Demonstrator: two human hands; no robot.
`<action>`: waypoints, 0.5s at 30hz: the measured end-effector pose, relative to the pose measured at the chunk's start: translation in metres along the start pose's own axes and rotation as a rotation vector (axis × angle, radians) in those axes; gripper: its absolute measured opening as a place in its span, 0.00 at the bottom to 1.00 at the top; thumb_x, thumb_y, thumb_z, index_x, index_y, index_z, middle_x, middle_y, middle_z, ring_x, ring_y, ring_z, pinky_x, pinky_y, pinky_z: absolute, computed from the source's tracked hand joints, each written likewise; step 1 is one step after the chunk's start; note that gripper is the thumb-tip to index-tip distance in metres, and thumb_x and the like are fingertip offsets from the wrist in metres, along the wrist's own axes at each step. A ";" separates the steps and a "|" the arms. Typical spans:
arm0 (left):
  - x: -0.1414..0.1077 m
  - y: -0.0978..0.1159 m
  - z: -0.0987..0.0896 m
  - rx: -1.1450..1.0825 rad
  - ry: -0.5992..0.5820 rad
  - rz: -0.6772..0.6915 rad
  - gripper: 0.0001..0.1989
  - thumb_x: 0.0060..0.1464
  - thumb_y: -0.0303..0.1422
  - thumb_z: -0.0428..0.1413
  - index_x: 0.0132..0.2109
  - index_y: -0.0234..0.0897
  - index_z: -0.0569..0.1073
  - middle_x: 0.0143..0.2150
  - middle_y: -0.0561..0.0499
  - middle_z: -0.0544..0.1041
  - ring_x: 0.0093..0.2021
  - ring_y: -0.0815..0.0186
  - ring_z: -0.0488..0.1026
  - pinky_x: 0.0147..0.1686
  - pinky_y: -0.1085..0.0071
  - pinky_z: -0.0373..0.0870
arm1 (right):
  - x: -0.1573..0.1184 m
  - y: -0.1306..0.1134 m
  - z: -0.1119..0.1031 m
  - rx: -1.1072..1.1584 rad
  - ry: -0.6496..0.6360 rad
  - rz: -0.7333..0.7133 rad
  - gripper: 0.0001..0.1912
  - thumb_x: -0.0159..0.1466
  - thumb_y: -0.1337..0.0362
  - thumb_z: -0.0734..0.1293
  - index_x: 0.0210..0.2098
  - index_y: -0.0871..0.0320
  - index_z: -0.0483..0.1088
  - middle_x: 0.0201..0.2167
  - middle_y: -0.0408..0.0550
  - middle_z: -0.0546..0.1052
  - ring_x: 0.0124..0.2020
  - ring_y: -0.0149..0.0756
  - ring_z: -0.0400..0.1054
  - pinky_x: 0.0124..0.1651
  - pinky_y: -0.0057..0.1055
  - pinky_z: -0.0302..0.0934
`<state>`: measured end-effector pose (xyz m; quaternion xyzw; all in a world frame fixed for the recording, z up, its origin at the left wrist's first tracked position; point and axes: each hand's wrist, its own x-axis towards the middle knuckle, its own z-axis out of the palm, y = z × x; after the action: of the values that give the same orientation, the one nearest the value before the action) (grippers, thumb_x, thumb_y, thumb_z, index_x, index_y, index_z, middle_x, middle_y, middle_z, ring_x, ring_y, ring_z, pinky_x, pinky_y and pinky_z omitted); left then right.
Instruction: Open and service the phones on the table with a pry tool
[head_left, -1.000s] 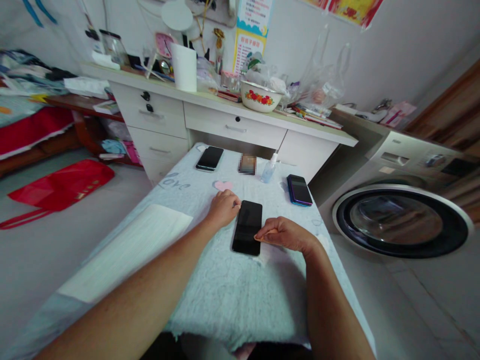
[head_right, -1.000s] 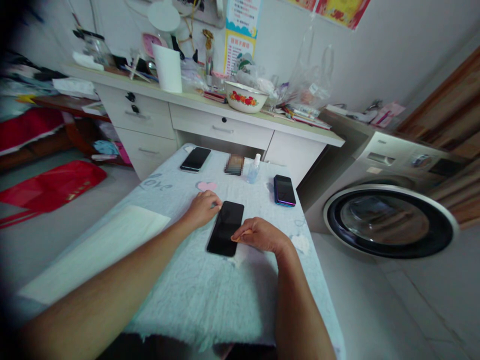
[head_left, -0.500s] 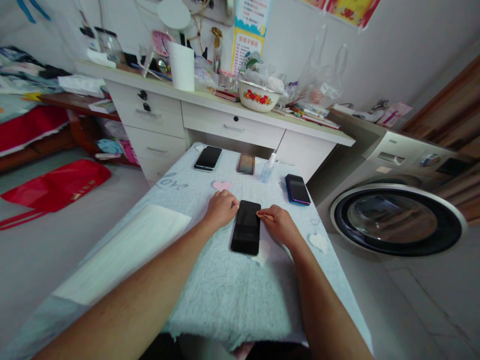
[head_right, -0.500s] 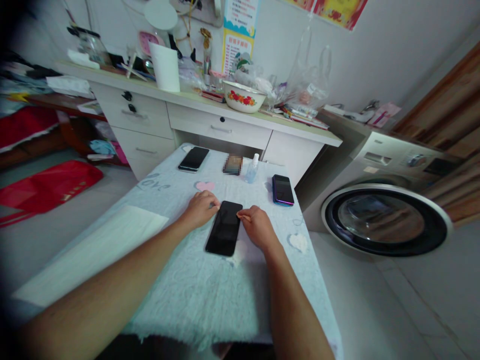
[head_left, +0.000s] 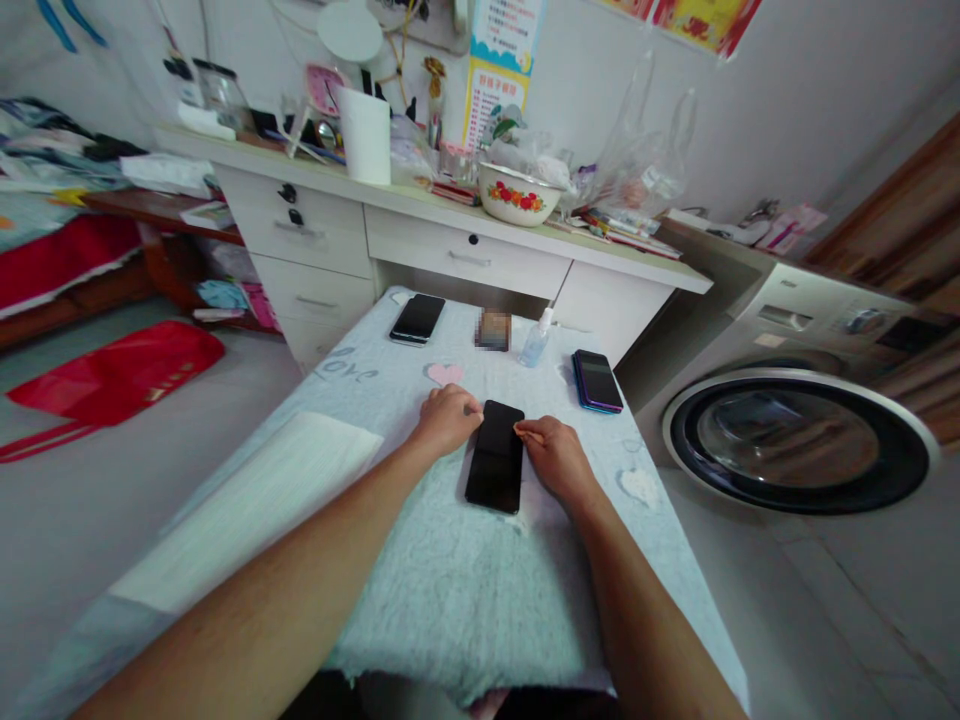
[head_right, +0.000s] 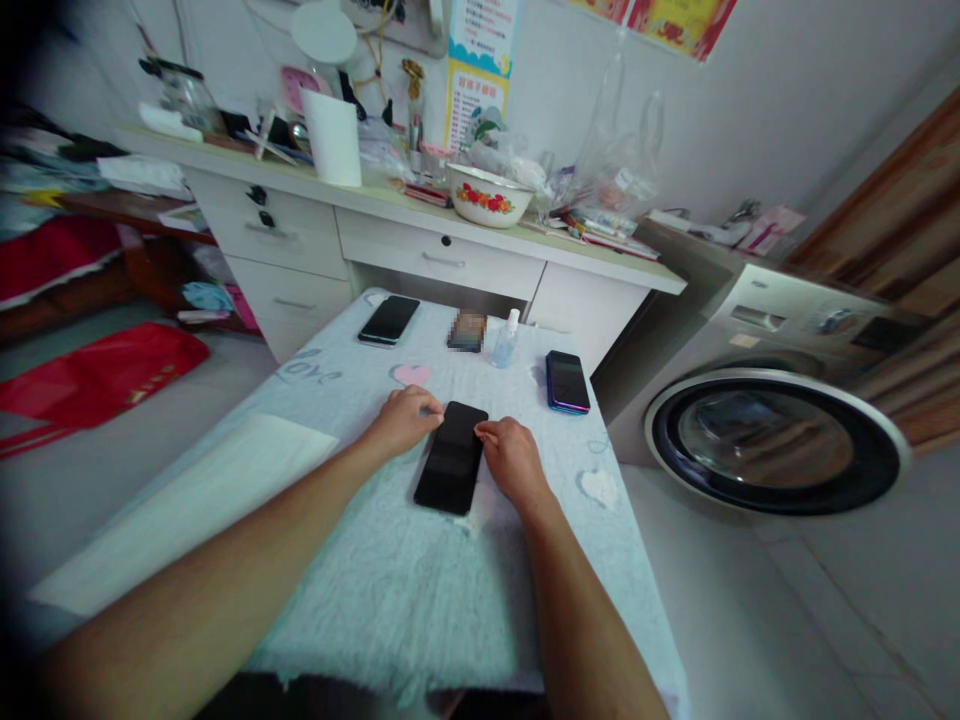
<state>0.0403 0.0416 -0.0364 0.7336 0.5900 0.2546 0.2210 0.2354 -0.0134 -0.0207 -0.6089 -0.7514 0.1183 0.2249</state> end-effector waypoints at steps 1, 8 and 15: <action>-0.001 0.003 -0.001 -0.008 -0.002 -0.009 0.07 0.50 0.32 0.55 0.34 0.41 0.78 0.45 0.50 0.77 0.50 0.57 0.69 0.54 0.61 0.61 | 0.000 0.000 0.000 0.006 0.002 -0.001 0.14 0.63 0.70 0.63 0.44 0.57 0.78 0.40 0.50 0.78 0.42 0.37 0.71 0.46 0.29 0.61; -0.008 0.011 -0.006 -0.103 -0.045 -0.038 0.06 0.51 0.30 0.54 0.36 0.41 0.74 0.33 0.54 0.80 0.39 0.64 0.75 0.43 0.69 0.66 | -0.001 0.002 0.001 0.049 0.013 0.001 0.13 0.63 0.71 0.64 0.44 0.57 0.78 0.39 0.50 0.78 0.41 0.37 0.72 0.45 0.29 0.62; -0.006 0.003 0.001 -0.282 -0.031 -0.070 0.10 0.49 0.27 0.54 0.40 0.39 0.72 0.28 0.56 0.78 0.31 0.67 0.75 0.37 0.73 0.66 | 0.000 0.002 0.000 0.049 0.004 -0.006 0.13 0.63 0.70 0.64 0.44 0.56 0.78 0.39 0.50 0.78 0.41 0.37 0.72 0.45 0.30 0.62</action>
<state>0.0417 0.0350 -0.0359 0.6780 0.5701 0.3160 0.3397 0.2370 -0.0133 -0.0220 -0.6011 -0.7498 0.1347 0.2417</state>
